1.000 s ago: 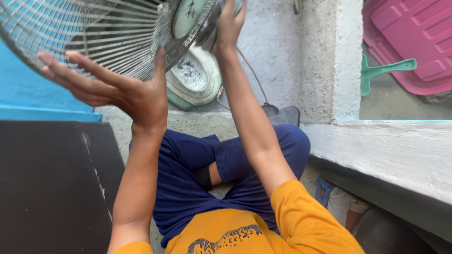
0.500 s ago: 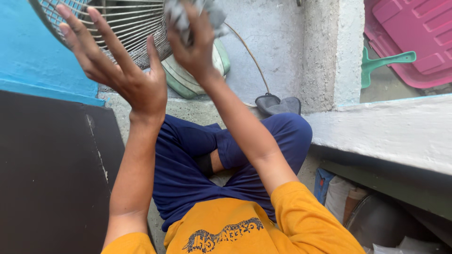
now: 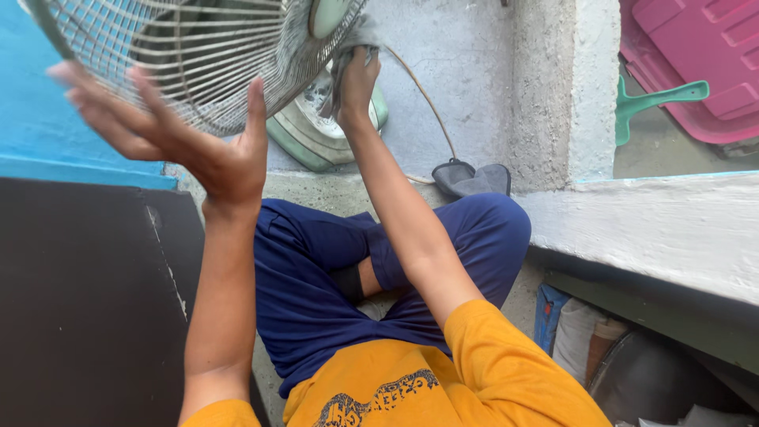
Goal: The person cleans an electric fan by wiping its base, center hub, and front grill with a cloth.
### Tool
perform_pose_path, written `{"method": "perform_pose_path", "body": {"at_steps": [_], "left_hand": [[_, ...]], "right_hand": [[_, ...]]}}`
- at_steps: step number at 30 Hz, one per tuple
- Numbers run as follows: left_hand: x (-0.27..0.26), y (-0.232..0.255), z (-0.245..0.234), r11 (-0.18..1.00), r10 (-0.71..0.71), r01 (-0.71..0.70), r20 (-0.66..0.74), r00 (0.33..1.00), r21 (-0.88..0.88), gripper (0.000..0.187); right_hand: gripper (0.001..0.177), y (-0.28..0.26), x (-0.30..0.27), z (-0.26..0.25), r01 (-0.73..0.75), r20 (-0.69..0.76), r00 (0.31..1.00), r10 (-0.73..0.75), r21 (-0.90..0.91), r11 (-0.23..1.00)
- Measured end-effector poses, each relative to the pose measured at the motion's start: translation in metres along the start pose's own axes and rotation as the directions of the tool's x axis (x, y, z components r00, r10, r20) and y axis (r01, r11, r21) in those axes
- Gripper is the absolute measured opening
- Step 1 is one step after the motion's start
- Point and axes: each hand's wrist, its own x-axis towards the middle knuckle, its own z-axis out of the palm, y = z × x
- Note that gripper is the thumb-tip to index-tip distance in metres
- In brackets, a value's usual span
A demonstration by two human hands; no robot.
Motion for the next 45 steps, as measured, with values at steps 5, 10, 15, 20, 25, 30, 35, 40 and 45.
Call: {"method": "perform_pose_path", "body": {"at_steps": [5, 10, 15, 20, 25, 30, 35, 40, 45], "left_hand": [[-0.007, -0.012, 0.000, 0.987, -0.115, 0.120, 0.057, 0.992, -0.104, 0.115], [-0.011, -0.006, -0.003, 0.977, -0.163, 0.174, 0.099, 0.982, -0.122, 0.112], [-0.004, 0.011, -0.007, 0.979, -0.139, 0.152, 0.095, 0.986, -0.138, 0.108], [-0.025, 0.042, -0.005, 0.979, -0.170, 0.182, 0.123, 0.978, -0.090, 0.097], [-0.056, 0.056, 0.025, 0.999, 0.053, -0.053, 0.205, 0.977, -0.007, 0.074], [-0.071, 0.038, 0.055, 0.992, -0.010, -0.015, 0.204, 0.979, 0.122, 0.094], [-0.081, 0.018, 0.078, 0.970, -0.110, 0.063, 0.195, 0.975, 0.234, 0.122], [-0.087, 0.014, 0.088, 0.941, -0.123, 0.041, 0.226, 0.966, 0.336, 0.133], [-0.084, 0.018, 0.088, 0.927, -0.126, 0.028, 0.240, 0.963, 0.375, 0.130]], "right_hand": [[0.061, -0.042, -0.037, 0.018, -0.075, 0.026, 0.997, 0.075, 0.013, 0.997], [0.078, -0.059, -0.086, 0.032, 0.140, 0.075, 0.990, -0.123, -0.301, 0.943], [0.064, -0.089, -0.114, 0.045, 0.213, 0.115, 0.970, -0.214, 0.017, 0.977], [0.051, -0.123, -0.133, 0.038, 0.617, 0.271, 0.782, -0.562, -0.208, 0.759], [0.053, -0.093, -0.096, 0.019, 0.488, 0.255, 0.872, -0.419, -0.363, 0.794], [0.041, -0.043, -0.037, 0.000, 0.139, 0.090, 0.989, -0.118, -0.282, 0.949], [0.038, -0.058, 0.000, 0.017, 0.135, -0.029, 0.990, -0.137, -0.053, 0.989], [0.039, -0.132, 0.017, 0.053, 0.539, -0.011, 0.841, -0.541, -0.076, 0.839], [0.048, -0.199, -0.011, 0.092, 0.638, 0.104, 0.765, -0.636, 0.012, 0.770]]}}
